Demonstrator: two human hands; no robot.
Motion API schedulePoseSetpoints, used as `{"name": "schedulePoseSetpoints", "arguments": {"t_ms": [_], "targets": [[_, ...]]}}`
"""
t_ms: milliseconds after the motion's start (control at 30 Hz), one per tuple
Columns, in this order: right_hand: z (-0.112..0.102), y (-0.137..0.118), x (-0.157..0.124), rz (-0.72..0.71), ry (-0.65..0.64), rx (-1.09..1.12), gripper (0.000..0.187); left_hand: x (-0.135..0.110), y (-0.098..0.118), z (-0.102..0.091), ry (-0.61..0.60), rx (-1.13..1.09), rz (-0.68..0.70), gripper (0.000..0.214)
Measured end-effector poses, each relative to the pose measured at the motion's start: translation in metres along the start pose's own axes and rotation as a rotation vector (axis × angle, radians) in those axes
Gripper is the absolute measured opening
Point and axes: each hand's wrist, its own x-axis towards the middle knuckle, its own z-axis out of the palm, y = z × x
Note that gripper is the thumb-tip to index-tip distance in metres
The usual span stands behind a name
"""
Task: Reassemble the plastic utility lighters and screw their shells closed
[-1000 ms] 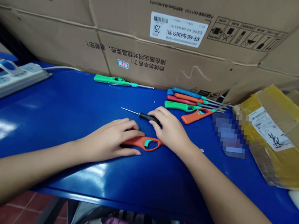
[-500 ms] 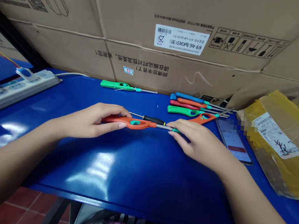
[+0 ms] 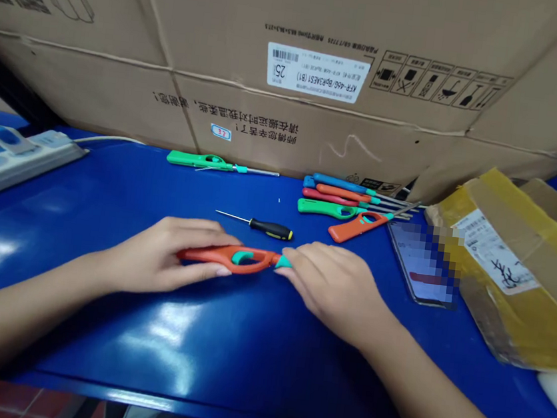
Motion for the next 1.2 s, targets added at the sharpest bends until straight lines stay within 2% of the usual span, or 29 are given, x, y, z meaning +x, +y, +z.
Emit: {"name": "schedulePoseSetpoints", "arguments": {"t_ms": [100,233,633,800,933,1067,1200], "targets": [[0.000,-0.009,0.000,-0.016,-0.040,0.011,0.024,-0.002,0.008,0.014,0.034,-0.010,0.027,0.031],[0.001,-0.010,-0.002,-0.037,-0.017,0.002,0.023,-0.003,0.012,0.024,0.111,-0.027,0.051,0.029],[0.006,-0.012,-0.007,-0.042,-0.101,0.083,0.030,-0.001,0.010,0.031,0.035,-0.068,0.039,0.026],[0.013,-0.012,-0.007,0.038,-0.160,0.213,0.027,0.000,0.007,0.035,0.011,-0.040,0.019,0.025],[0.017,-0.010,-0.009,0.141,-0.273,0.324,0.024,0.003,0.003,0.034,-0.078,-0.013,-0.047,0.030],[0.012,-0.007,-0.007,0.199,-0.396,0.418,0.021,0.007,0.002,0.024,-0.194,-0.014,-0.078,0.033],[0.009,-0.014,-0.004,0.156,-0.378,0.331,0.019,0.007,0.013,0.019,-0.235,0.038,-0.068,0.034]]}}
